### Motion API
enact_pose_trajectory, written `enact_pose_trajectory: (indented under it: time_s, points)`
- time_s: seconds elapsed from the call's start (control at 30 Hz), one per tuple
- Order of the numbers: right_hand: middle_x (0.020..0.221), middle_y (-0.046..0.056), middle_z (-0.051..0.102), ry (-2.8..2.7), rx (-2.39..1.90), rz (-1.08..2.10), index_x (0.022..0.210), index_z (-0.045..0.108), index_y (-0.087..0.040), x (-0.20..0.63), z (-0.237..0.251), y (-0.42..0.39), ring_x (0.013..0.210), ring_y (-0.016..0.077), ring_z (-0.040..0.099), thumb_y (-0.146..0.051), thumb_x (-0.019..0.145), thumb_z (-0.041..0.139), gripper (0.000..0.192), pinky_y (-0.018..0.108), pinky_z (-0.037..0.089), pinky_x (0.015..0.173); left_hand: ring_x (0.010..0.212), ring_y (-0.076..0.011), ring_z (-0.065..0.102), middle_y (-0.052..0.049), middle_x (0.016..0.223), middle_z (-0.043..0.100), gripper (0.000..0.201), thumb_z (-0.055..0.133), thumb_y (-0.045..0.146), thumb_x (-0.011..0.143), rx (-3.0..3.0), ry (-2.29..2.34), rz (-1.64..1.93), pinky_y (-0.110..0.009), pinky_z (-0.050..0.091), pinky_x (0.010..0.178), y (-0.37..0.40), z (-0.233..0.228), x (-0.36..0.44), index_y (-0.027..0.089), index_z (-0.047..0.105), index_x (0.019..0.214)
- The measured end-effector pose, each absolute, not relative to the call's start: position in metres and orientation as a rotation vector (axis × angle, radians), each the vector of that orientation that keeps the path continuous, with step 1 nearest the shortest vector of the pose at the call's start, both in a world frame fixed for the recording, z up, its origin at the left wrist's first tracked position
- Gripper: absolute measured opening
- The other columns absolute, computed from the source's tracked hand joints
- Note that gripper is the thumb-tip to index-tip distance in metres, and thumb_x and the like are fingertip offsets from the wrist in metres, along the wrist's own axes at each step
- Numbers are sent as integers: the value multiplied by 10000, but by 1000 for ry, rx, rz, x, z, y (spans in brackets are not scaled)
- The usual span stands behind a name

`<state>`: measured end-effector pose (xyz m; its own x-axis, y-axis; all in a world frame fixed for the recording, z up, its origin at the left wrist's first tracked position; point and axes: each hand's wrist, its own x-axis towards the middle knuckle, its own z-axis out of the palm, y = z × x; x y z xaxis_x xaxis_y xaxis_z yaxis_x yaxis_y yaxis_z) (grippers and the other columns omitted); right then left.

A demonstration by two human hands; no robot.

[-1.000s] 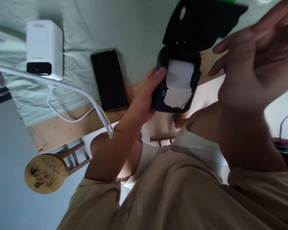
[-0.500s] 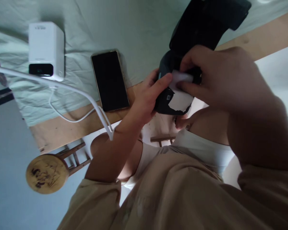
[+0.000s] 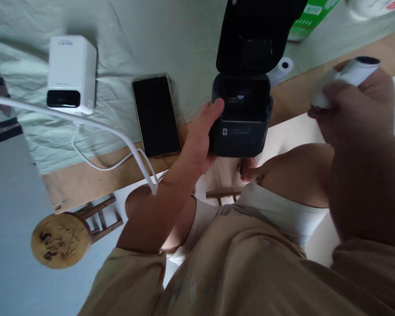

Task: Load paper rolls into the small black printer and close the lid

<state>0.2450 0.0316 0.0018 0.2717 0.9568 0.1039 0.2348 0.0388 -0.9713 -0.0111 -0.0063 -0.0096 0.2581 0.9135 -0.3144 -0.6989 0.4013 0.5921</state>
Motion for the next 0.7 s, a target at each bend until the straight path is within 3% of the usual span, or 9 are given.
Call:
enact_pose_trajectory:
  time_s: [0.13, 0.27, 0.37, 0.43, 0.57, 0.7]
  points:
    - [705, -44, 497, -1340, -1585, 478, 853, 488, -209, 248, -1, 51, 550, 66, 477, -151, 688, 703, 277, 270, 426, 533, 809, -180, 691, -22, 850, 706, 201, 653, 384, 915, 357, 701, 1113, -307, 580, 761, -6, -6, -10, 189, 685, 879]
    - [917, -23, 559, -1679, -1646, 232, 1059, 537, -195, 258, -9, 70, 738, 47, 451, -44, 665, 699, 452, 252, 399, 717, 867, -200, 695, -25, 870, 718, 197, 641, 383, 922, 352, 723, 1127, -314, 569, 787, -8, -5, -9, 194, 686, 890]
    - [1039, 9, 610, -1704, -1659, 215, 1247, 524, -196, 263, -12, 65, 894, 88, 545, -24, 663, 668, 626, 304, 451, 883, 842, -178, 689, -17, 864, 720, 208, 652, 407, 915, 364, 728, 1126, -284, 570, 770, -9, -5, -9, 203, 686, 893]
    - [1117, 24, 620, -1705, -1586, 122, 1287, 511, -197, 257, -5, 54, 1065, 119, 588, -5, 681, 617, 644, 331, 451, 986, 822, -167, 686, -15, 862, 712, 214, 657, 413, 909, 379, 724, 1107, -276, 572, 759, -10, -6, -10, 201, 685, 896]
    - [1151, 49, 620, -1865, -1522, 108, 1300, 513, -217, 226, 10, 42, 1006, 142, 620, -145, 791, 595, 521, 328, 507, 856, 822, -163, 685, -16, 884, 703, 236, 652, 424, 914, 400, 696, 1089, -280, 571, 754, -8, -7, -11, 192, 689, 928]
    - [1225, 129, 591, -1996, -1668, 175, 1226, 595, -165, 199, -3, 57, 1163, 268, 579, -362, 797, 692, 482, 503, 482, 1049, 800, -154, 682, -10, 869, 694, 234, 698, 412, 883, 393, 719, 1105, -268, 562, 724, -8, -5, -9, 180, 681, 913]
